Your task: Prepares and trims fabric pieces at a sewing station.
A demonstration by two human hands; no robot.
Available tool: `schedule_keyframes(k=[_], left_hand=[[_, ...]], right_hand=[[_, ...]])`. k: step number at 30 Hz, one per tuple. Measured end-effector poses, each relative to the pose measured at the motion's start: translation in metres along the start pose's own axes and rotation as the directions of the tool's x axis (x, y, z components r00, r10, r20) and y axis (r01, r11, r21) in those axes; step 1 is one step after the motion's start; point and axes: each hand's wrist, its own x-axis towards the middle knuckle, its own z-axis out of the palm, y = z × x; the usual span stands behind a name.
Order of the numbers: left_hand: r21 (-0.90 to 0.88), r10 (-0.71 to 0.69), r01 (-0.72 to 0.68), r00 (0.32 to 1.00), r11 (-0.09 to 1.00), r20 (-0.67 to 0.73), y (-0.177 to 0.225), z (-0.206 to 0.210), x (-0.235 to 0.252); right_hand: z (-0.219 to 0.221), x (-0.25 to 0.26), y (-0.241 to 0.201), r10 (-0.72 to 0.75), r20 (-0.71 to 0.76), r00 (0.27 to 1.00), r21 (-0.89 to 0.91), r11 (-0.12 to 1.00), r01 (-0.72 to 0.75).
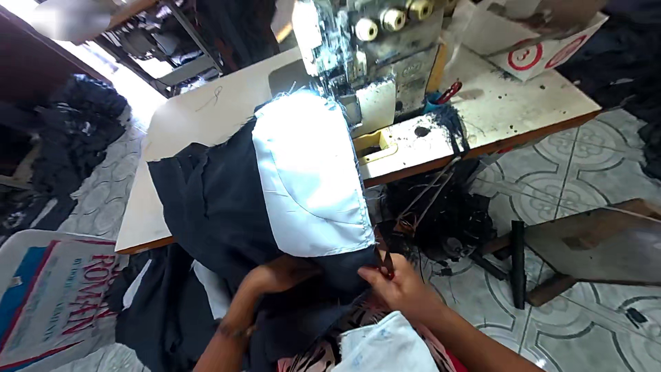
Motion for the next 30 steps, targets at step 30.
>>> schedule_keyframes(k=[30], left_hand=[[-0.317, -0.467, 0.439, 0.884, 0.841, -0.012, -0.044, 0.042, 0.046]], right_hand=[[0.036, 0.029, -0.077, -0.037, -0.007, 0.999, 0.366, 0.93, 0.037]])
